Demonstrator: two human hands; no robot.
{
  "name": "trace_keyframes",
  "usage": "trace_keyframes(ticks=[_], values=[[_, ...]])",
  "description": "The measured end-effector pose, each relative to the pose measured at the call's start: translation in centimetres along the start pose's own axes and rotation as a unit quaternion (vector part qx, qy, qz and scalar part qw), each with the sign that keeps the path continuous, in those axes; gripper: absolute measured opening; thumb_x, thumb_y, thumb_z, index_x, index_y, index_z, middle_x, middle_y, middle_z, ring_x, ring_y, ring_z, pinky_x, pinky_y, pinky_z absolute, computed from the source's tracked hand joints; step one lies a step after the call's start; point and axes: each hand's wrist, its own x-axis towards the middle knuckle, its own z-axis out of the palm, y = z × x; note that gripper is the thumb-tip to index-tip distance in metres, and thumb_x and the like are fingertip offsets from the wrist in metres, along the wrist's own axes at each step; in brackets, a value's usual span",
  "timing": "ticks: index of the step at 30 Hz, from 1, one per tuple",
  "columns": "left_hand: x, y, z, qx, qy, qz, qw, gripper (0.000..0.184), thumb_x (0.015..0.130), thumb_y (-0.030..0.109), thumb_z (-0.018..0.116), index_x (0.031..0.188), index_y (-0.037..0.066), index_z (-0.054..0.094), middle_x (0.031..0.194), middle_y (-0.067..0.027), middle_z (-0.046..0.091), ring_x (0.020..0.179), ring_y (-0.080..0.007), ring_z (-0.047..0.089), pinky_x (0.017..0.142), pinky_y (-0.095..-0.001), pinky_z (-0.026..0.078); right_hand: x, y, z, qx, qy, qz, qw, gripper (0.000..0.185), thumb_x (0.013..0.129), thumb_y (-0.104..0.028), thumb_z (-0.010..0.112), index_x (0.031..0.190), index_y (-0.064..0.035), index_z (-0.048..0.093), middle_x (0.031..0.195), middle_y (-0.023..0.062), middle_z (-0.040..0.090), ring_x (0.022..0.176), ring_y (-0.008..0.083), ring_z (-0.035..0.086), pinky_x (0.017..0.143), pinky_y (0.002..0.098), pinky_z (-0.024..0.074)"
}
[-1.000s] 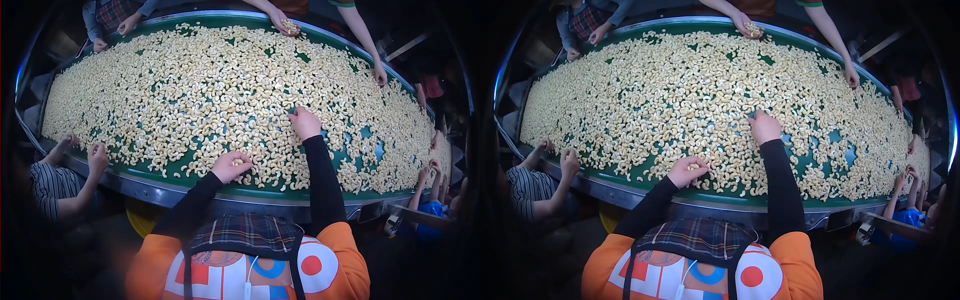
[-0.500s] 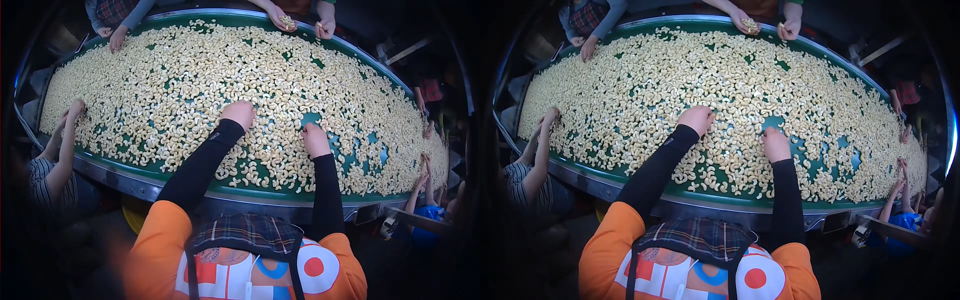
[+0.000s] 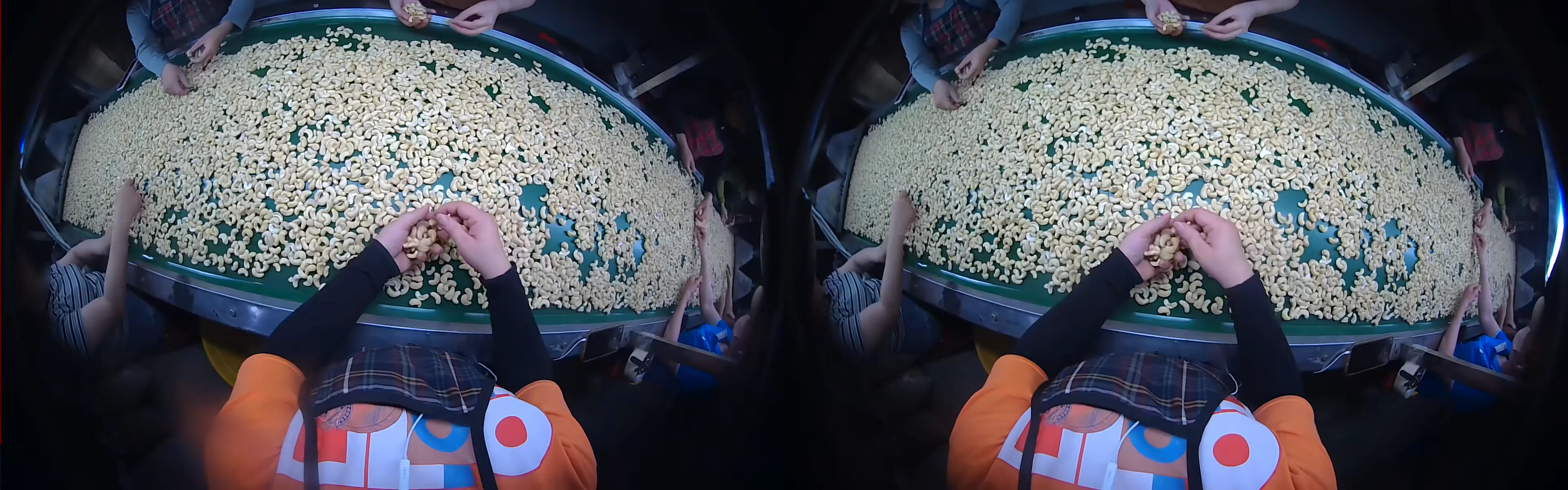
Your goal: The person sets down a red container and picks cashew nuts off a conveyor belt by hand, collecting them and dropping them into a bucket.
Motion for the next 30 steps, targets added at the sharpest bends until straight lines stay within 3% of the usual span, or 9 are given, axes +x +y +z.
trace_keyframes(ticks=[6,9,14,17,18,20,21,25,30], values=[[-2.7,0.1,-3.5,-0.029,-0.031,-0.026,0.999,0.025,0.093,0.029,0.045,0.088,0.006,0.053,0.072,-0.0055,0.055,0.051,-0.0121,0.052,0.034,-0.0171,0.034,0.7,4.4,-0.5,-0.144,0.101,-0.034,0.984,0.019,0.087,-0.015,0.057,0.099,-0.0004,0.061,0.065,0.0024,0.059,0.057,0.0084,0.054,0.054,0.0233,0.0433],[-5.2,0.7,-5.1,-0.017,0.001,-0.016,1.000,0.023,0.093,0.028,0.047,0.087,0.007,0.052,0.071,-0.0051,0.054,0.051,-0.0117,0.051,0.034,-0.0172,0.033,0.7,6.1,-1.8,-0.296,0.200,0.046,0.933,0.019,0.085,-0.016,0.058,0.096,-0.0005,0.061,0.065,0.0071,0.060,0.056,0.0132,0.057,0.054,0.0273,0.0448],[-7.6,1.2,-7.7,0.070,-0.003,0.001,0.998,0.017,0.092,0.023,0.049,0.087,0.007,0.051,0.070,-0.0045,0.053,0.050,-0.0108,0.049,0.034,-0.0169,0.032,1.4,4.1,1.9,-0.353,0.186,0.008,0.917,0.010,0.086,-0.013,0.058,0.089,-0.0045,0.063,0.063,-0.0014,0.055,0.051,0.0063,0.049,0.050,0.0196,0.0384],[-9.0,1.5,-8.6,0.059,-0.008,-0.004,0.998,0.014,0.091,0.021,0.050,0.087,0.007,0.051,0.071,-0.0045,0.053,0.050,-0.0106,0.050,0.034,-0.0167,0.031,2.8,5.2,3.4,-0.550,0.177,-0.067,0.814,0.013,0.083,-0.016,0.060,0.088,-0.0040,0.061,0.064,0.0073,0.058,0.050,0.0146,0.055,0.051,0.0283,0.0437],[-9.4,1.6,-8.8,0.063,-0.004,-0.001,0.998,0.014,0.091,0.021,0.051,0.087,0.007,0.051,0.070,-0.0041,0.053,0.050,-0.0103,0.050,0.034,-0.0168,0.032,2.8,5.5,3.3,-0.551,0.180,-0.065,0.813,0.013,0.083,-0.016,0.060,0.088,-0.0040,0.061,0.064,0.0073,0.058,0.050,0.0146,0.055,0.051,0.0283,0.0437],[-10.1,2.2,-9.3,0.071,0.001,0.005,0.997,0.014,0.091,0.021,0.051,0.086,0.008,0.052,0.069,-0.0034,0.054,0.049,-0.0098,0.051,0.034,-0.0171,0.032,2.7,5.1,2.4,-0.201,0.148,0.001,0.968,0.012,0.082,-0.015,0.062,0.085,-0.0043,0.060,0.062,0.0067,0.056,0.049,0.0130,0.053,0.050,0.0266,0.0432],[-10.3,2.6,-9.6,0.070,-0.002,0.004,0.998,0.014,0.091,0.021,0.051,0.086,0.008,0.052,0.069,-0.0034,0.054,0.049,-0.0098,0.051,0.034,-0.0171,0.032,2.8,5.0,2.2,-0.012,0.122,0.032,0.992,0.012,0.081,-0.015,0.064,0.084,-0.0044,0.059,0.061,0.0064,0.055,0.049,0.0121,0.053,0.050,0.0257,0.0430],[-11.6,3.3,-10.9,0.072,-0.007,0.007,0.997,0.015,0.091,0.021,0.051,0.085,0.008,0.051,0.068,-0.0032,0.054,0.048,-0.0096,0.050,0.034,-0.0167,0.032,0.4,3.2,3.5,0.076,0.092,0.120,0.986,0.010,0.083,-0.014,0.062,0.083,-0.0050,0.058,0.058,-0.0024,0.052,0.050,0.0051,0.049,0.050,0.0206,0.0401],[-12.0,3.9,-11.9,0.095,-0.002,-0.012,0.995,0.015,0.091,0.022,0.052,0.085,0.008,0.052,0.067,-0.0028,0.053,0.048,-0.0090,0.050,0.034,-0.0164,0.032,0.2,3.5,9.6,-0.342,0.055,-0.039,0.937,0.012,0.084,-0.013,0.062,0.089,-0.0043,0.055,0.061,-0.0059,0.048,0.054,0.0022,0.046,0.050,0.0184,0.0389]])
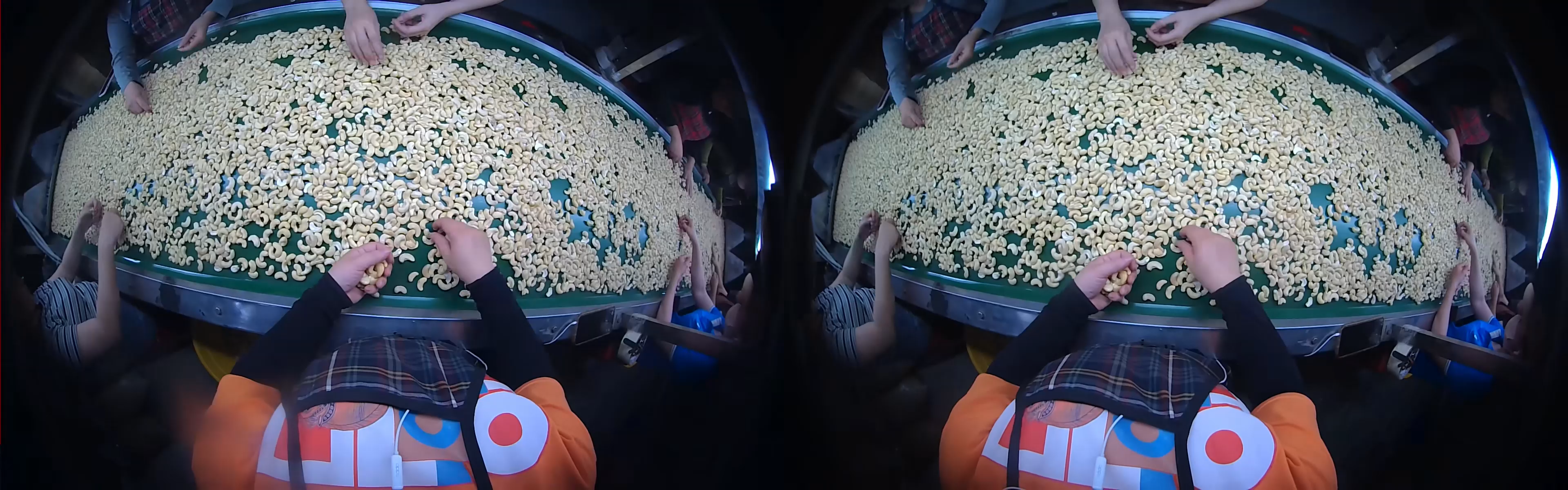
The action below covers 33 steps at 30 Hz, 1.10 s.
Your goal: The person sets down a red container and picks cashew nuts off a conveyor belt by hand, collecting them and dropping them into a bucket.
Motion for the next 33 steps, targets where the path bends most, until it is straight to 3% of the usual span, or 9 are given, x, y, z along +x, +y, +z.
trace_keyframes(ticks=[3,6,11,14,19,23,26,30,33], values=[[-0.7,0.6,-0.5,0.007,0.000,-0.006,1.000,0.016,0.091,0.022,0.052,0.085,0.008,0.052,0.066,-0.0025,0.053,0.048,-0.0087,0.050,0.033,-0.0163,0.032,0.2,-0.2,2.2,-0.199,0.021,-0.086,0.976,0.013,0.083,-0.012,0.062,0.091,-0.0040,0.055,0.062,-0.0065,0.047,0.055,0.0008,0.044,0.050,0.0179,0.0391],[-1.9,1.1,-1.6,0.015,0.006,-0.005,1.000,0.016,0.092,0.021,0.051,0.085,0.007,0.052,0.066,-0.0023,0.054,0.048,-0.0082,0.050,0.033,-0.0163,0.033,0.6,0.4,1.6,0.212,-0.079,0.065,0.972,0.014,0.082,-0.015,0.062,0.090,-0.0049,0.056,0.066,0.0009,0.057,0.056,0.0098,0.055,0.053,0.0257,0.0455],[-3.6,1.8,-3.7,0.015,0.013,0.000,1.000,0.016,0.092,0.021,0.051,0.085,0.007,0.052,0.066,-0.0025,0.054,0.048,-0.0080,0.050,0.034,-0.0160,0.033,0.6,-1.9,2.1,0.332,-0.070,0.084,0.937,0.014,0.084,-0.017,0.059,0.090,-0.0051,0.056,0.068,0.0036,0.059,0.058,0.0141,0.057,0.056,0.0267,0.0463],[-4.1,2.0,-4.6,0.012,0.032,-0.012,0.999,0.015,0.091,0.021,0.051,0.085,0.007,0.052,0.066,-0.0028,0.054,0.048,-0.0079,0.050,0.034,-0.0159,0.032,1.3,-5.2,4.2,-0.106,0.007,-0.127,0.986,0.014,0.087,-0.018,0.054,0.087,-0.0044,0.055,0.067,0.0016,0.058,0.059,0.0127,0.058,0.055,0.0247,0.0456],[-5.6,3.0,-6.0,0.022,0.019,-0.008,1.000,0.015,0.091,0.021,0.052,0.085,0.007,0.052,0.066,-0.0028,0.054,0.048,-0.0080,0.050,0.034,-0.0159,0.032,1.5,-6.0,4.9,-0.100,-0.070,-0.048,0.991,0.014,0.087,-0.018,0.055,0.085,-0.0041,0.055,0.067,0.0015,0.057,0.060,0.0114,0.057,0.055,0.0235,0.0452],[-7.0,3.7,-7.5,0.013,0.036,-0.004,0.999,0.015,0.091,0.021,0.052,0.084,0.007,0.052,0.067,-0.0031,0.054,0.048,-0.0082,0.050,0.034,-0.0161,0.032,1.1,-4.3,5.1,0.474,-0.129,0.173,0.854,0.015,0.084,-0.019,0.057,0.084,-0.0044,0.056,0.070,0.0100,0.061,0.065,0.0229,0.061,0.057,0.0306,0.0470],[-7.6,4.3,-8.3,0.021,0.037,-0.005,0.999,0.015,0.091,0.020,0.052,0.084,0.008,0.051,0.068,-0.0030,0.054,0.049,-0.0086,0.050,0.035,-0.0164,0.033,1.3,-8.3,5.8,0.143,-0.042,0.010,0.989,0.014,0.085,-0.019,0.056,0.085,-0.0042,0.055,0.067,0.0101,0.059,0.061,0.0229,0.060,0.054,0.0312,0.0460],[-8.4,5.0,-9.1,0.015,0.021,-0.004,1.000,0.014,0.091,0.020,0.052,0.085,0.008,0.051,0.067,-0.0029,0.054,0.049,-0.0087,0.050,0.035,-0.0166,0.033,1.0,-9.2,8.6,-0.277,-0.075,-0.080,0.955,0.012,0.087,-0.016,0.053,0.086,-0.0037,0.054,0.062,0.0028,0.055,0.056,0.0133,0.058,0.050,0.0275,0.0436],[-9.4,5.6,-10.0,0.020,0.028,-0.002,0.999,0.014,0.091,0.020,0.051,0.085,0.008,0.051,0.068,-0.0032,0.054,0.049,-0.0088,0.050,0.035,-0.0168,0.033,1.6,-8.1,8.2,-0.145,-0.079,-0.050,0.985,0.012,0.087,-0.016,0.054,0.085,-0.0037,0.053,0.062,0.0027,0.054,0.054,0.0125,0.057,0.048,0.0275,0.0429]])
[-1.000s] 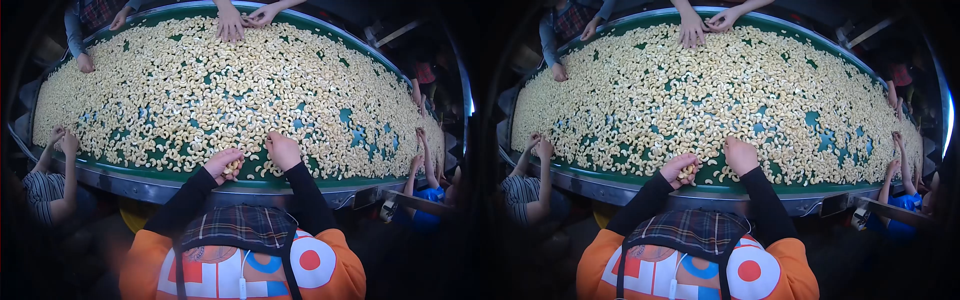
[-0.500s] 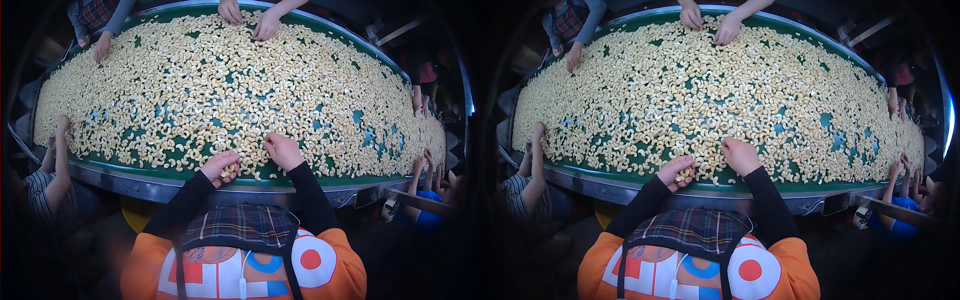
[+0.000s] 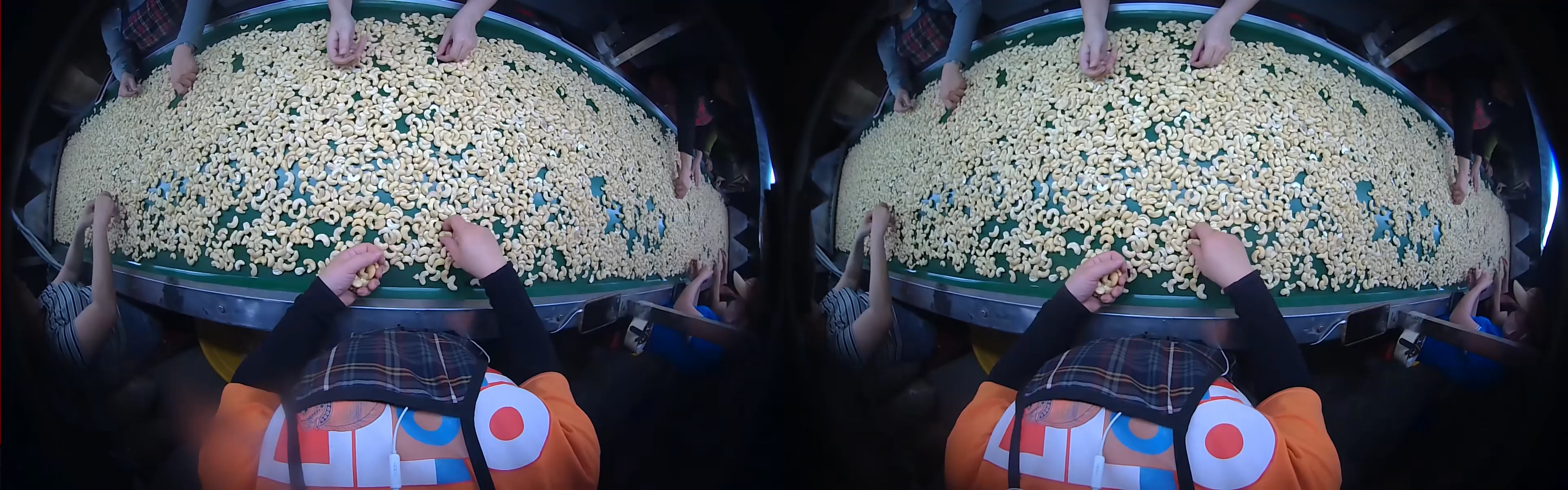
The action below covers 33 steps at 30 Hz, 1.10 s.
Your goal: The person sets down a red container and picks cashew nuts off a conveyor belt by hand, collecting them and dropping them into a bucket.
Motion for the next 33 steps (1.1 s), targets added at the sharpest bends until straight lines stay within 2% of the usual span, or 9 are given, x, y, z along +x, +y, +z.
trace_keyframes(ticks=[3,5,9,10,13,21,26,29,33], values=[[-0.9,0.5,-1.2,-0.003,0.008,0.004,1.000,0.014,0.091,0.020,0.051,0.085,0.007,0.051,0.068,-0.0038,0.054,0.049,-0.0092,0.050,0.035,-0.0169,0.032,-0.5,0.9,-0.6,0.197,-0.020,0.062,0.978,0.012,0.086,-0.016,0.056,0.086,-0.0045,0.054,0.064,0.0059,0.056,0.055,0.0157,0.057,0.049,0.0289,0.0439],[-1.4,0.6,-2.0,-0.013,0.016,0.004,1.000,0.015,0.091,0.021,0.051,0.083,0.007,0.051,0.068,-0.0046,0.053,0.049,-0.0099,0.050,0.034,-0.0170,0.031,-0.9,0.9,-0.7,0.441,-0.061,0.165,0.880,0.011,0.083,-0.016,0.059,0.086,-0.0060,0.056,0.068,0.0123,0.060,0.057,0.0230,0.059,0.053,0.0318,0.0466],[-2.0,1.3,-3.2,-0.007,0.015,0.005,1.000,0.015,0.091,0.021,0.050,0.084,0.007,0.051,0.068,-0.0047,0.053,0.049,-0.0104,0.050,0.035,-0.0171,0.032,-0.7,-1.5,-0.7,0.513,-0.009,0.206,0.834,0.012,0.083,-0.016,0.058,0.087,-0.0046,0.055,0.068,0.0120,0.059,0.057,0.0234,0.059,0.052,0.0327,0.0455],[-2.1,1.5,-3.5,-0.004,0.015,0.004,1.000,0.015,0.091,0.021,0.050,0.084,0.007,0.051,0.068,-0.0047,0.053,0.049,-0.0104,0.050,0.035,-0.0171,0.032,-0.5,-2.4,-0.4,0.514,-0.008,0.206,0.833,0.012,0.083,-0.016,0.058,0.087,-0.0046,0.055,0.068,0.0120,0.059,0.057,0.0234,0.059,0.052,0.0327,0.0455],[-2.6,1.9,-4.1,-0.009,-0.004,0.004,1.000,0.015,0.092,0.022,0.051,0.085,0.008,0.051,0.069,-0.0042,0.054,0.049,-0.0100,0.050,0.035,-0.0176,0.032,0.2,-5.2,0.9,0.162,0.105,0.002,0.981,0.011,0.084,-0.017,0.059,0.086,-0.0063,0.056,0.069,0.0093,0.060,0.057,0.0224,0.059,0.052,0.0326,0.0455],[-3.8,3.3,-5.9,-0.007,0.001,-0.004,1.000,0.016,0.091,0.021,0.050,0.082,0.007,0.050,0.067,-0.0042,0.051,0.050,-0.0100,0.049,0.035,-0.0176,0.032,0.2,-5.9,2.2,-0.067,0.023,0.065,0.995,0.013,0.082,-0.017,0.062,0.084,-0.0061,0.057,0.066,0.0078,0.059,0.057,0.0211,0.059,0.055,0.0307,0.0458],[-3.7,3.5,-7.9,-0.019,-0.029,-0.015,0.999,0.016,0.092,0.023,0.049,0.088,0.008,0.054,0.071,-0.0047,0.057,0.052,-0.0114,0.054,0.037,-0.0189,0.035,0.7,-8.0,1.6,0.121,0.007,0.157,0.980,0.011,0.080,-0.014,0.062,0.083,-0.0055,0.056,0.069,0.0077,0.059,0.060,0.0210,0.058,0.056,0.0297,0.0454],[-3.5,3.6,-6.9,-0.031,0.013,-0.039,0.999,0.020,0.093,0.026,0.047,0.093,0.008,0.056,0.074,-0.0063,0.060,0.057,-0.0137,0.059,0.041,-0.0205,0.042,1.9,-11.8,1.8,0.407,-0.008,0.108,0.907,0.010,0.079,-0.011,0.063,0.081,-0.0045,0.056,0.074,0.0079,0.059,0.063,0.0207,0.058,0.056,0.0293,0.0447],[-2.8,3.7,-5.7,-0.212,-0.007,-0.060,0.975,0.026,0.093,0.029,0.045,0.095,0.006,0.057,0.083,-0.0088,0.062,0.065,-0.0160,0.061,0.044,-0.0227,0.044,4.0,-19.3,1.8,0.353,0.033,-0.047,0.934,0.009,0.078,-0.008,0.063,0.081,-0.0037,0.056,0.077,0.0079,0.059,0.066,0.0219,0.057,0.058,0.0305,0.0446]])
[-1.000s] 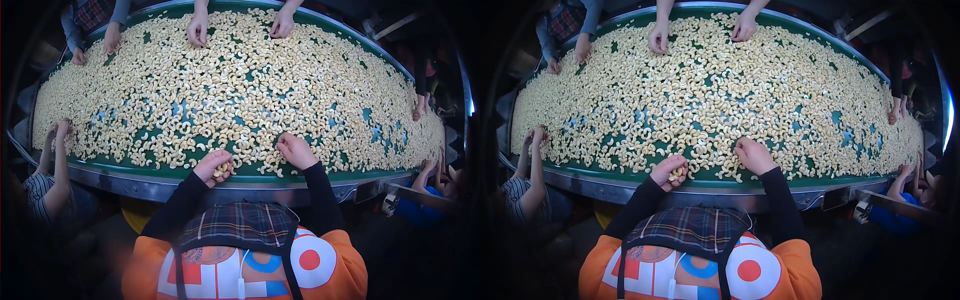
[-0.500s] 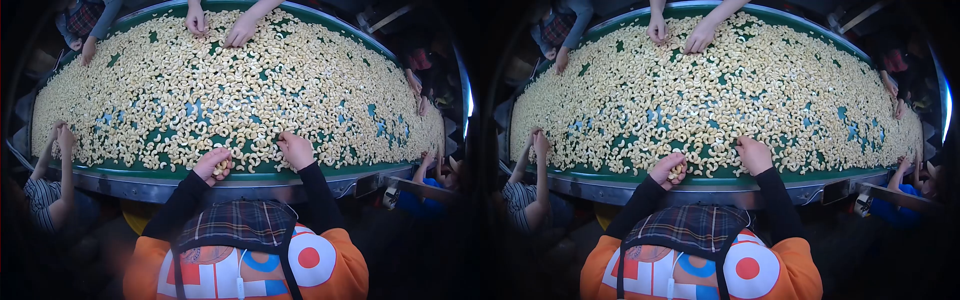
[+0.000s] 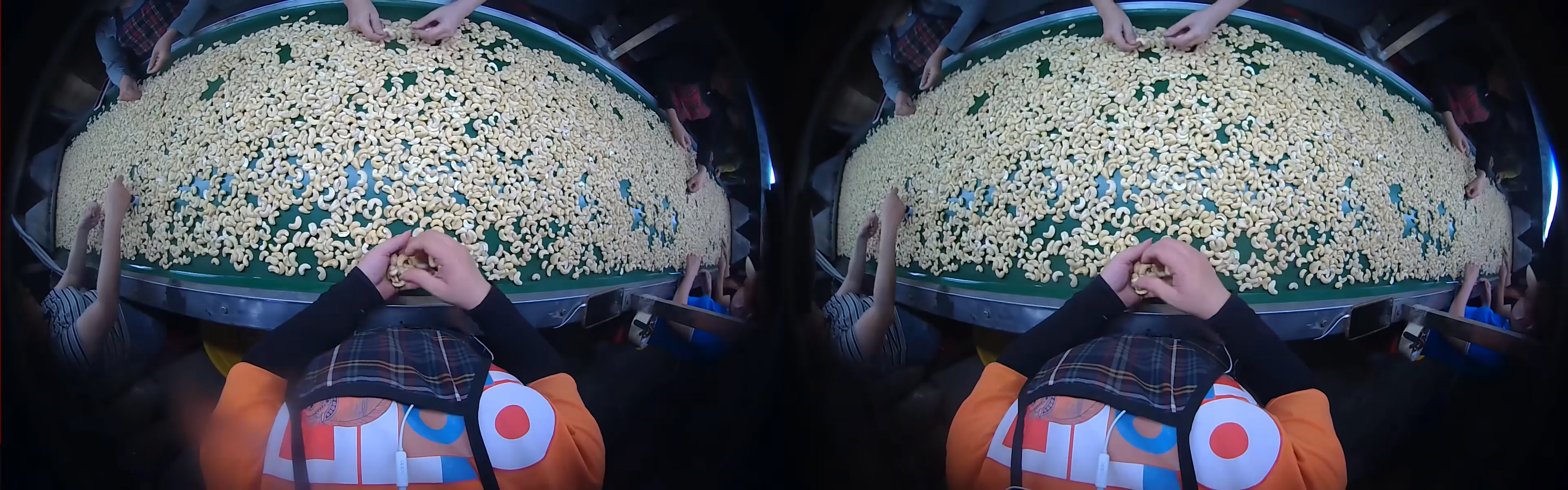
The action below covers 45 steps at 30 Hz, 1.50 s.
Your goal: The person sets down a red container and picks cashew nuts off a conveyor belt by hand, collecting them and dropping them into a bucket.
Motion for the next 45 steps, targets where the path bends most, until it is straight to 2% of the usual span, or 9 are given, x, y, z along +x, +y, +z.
trace_keyframes(ticks=[4,20,30,34,37,39,40,43,45], values=[[-0.8,1.7,-2.2,-0.006,-0.006,0.003,1.000,0.025,0.093,0.028,0.044,0.094,0.007,0.056,0.086,-0.0086,0.060,0.071,-0.0167,0.060,0.043,-0.0226,0.044,1.9,-0.3,2.4,-0.059,0.053,-0.174,0.982,0.015,0.075,-0.011,0.067,0.085,-0.0036,0.058,0.077,0.0092,0.057,0.069,0.0270,0.056,0.061,0.0324,0.0450],[-6.6,6.8,-6.8,0.066,-0.018,0.029,0.997,0.026,0.093,0.029,0.044,0.089,0.005,0.054,0.082,-0.0086,0.058,0.058,-0.0153,0.054,0.036,-0.0201,0.038,4.7,6.0,5.1,-0.399,0.140,0.037,0.905,0.013,0.076,-0.012,0.063,0.073,-0.0042,0.054,0.069,0.0130,0.056,0.065,0.0316,0.057,0.059,0.0415,0.0464],[-33.5,16.0,-24.5,0.332,0.041,0.117,0.935,0.028,0.088,0.027,0.053,0.092,0.000,0.054,0.082,-0.0150,0.058,0.057,-0.0179,0.057,0.043,-0.0231,0.044,7.0,3.2,7.2,-0.284,0.114,0.082,0.949,0.014,0.078,-0.015,0.067,0.077,-0.0028,0.059,0.062,0.0067,0.056,0.054,0.0169,0.054,0.052,0.0284,0.0437],[-41.3,14.7,-34.8,0.488,0.345,0.071,0.798,0.044,0.088,0.032,0.056,0.118,0.001,0.049,0.096,-0.0110,0.061,0.067,-0.0158,0.061,0.053,-0.0240,0.048,8.8,1.9,10.4,-0.238,0.100,0.020,0.966,0.015,0.078,-0.014,0.068,0.079,-0.0012,0.060,0.063,0.0042,0.055,0.053,0.0106,0.053,0.050,0.0227,0.0422],[-42.8,14.5,-40.3,0.856,0.288,-0.059,0.424,0.052,0.088,0.026,0.057,0.132,0.004,0.037,0.103,-0.0114,0.059,0.078,-0.0163,0.062,0.068,-0.0272,0.051,9.9,0.9,13.3,-0.208,0.091,0.002,0.974,0.015,0.078,-0.013,0.069,0.079,-0.0012,0.060,0.064,0.0042,0.055,0.054,0.0112,0.053,0.051,0.0231,0.0424],[-38.4,16.7,-28.6,0.544,0.276,-0.151,0.778,0.048,0.089,0.021,0.056,0.131,0.006,0.038,0.102,-0.0105,0.059,0.077,-0.0144,0.061,0.070,-0.0263,0.050,10.4,0.3,15.1,-0.172,0.078,0.015,0.982,0.013,0.076,-0.011,0.069,0.078,-0.0019,0.059,0.065,0.0049,0.055,0.056,0.0145,0.053,0.054,0.0260,0.0435],[-36.7,17.6,-27.2,0.531,0.158,-0.120,0.824,0.046,0.089,0.020,0.056,0.129,0.005,0.040,0.100,-0.0096,0.059,0.076,-0.0137,0.061,0.071,-0.0254,0.049,10.6,0.0,16.0,-0.175,0.080,0.014,0.981,0.013,0.076,-0.011,0.069,0.078,-0.0019,0.059,0.065,0.0049,0.055,0.056,0.0145,0.053,0.054,0.0260,0.0435],[-31.2,19.7,-21.7,0.536,0.008,0.065,0.841,0.033,0.086,0.017,0.060,0.114,0.004,0.050,0.094,-0.0052,0.059,0.071,-0.0110,0.059,0.066,-0.0233,0.048,10.5,-0.7,18.7,-0.250,0.070,-0.117,0.959,0.013,0.072,-0.009,0.069,0.078,-0.0038,0.059,0.070,0.0058,0.055,0.066,0.0209,0.054,0.062,0.0309,0.0439],[-26.2,21.3,-19.6,0.633,0.146,0.280,0.707,0.021,0.083,0.013,0.063,0.101,0.003,0.057,0.085,-0.0025,0.058,0.066,-0.0095,0.056,0.062,-0.0226,0.046,10.1,-1.7,20.4,-0.250,0.076,-0.126,0.957,0.013,0.071,-0.009,0.069,0.078,-0.0043,0.059,0.071,0.0060,0.055,0.069,0.0226,0.053,0.065,0.0322,0.0433]])
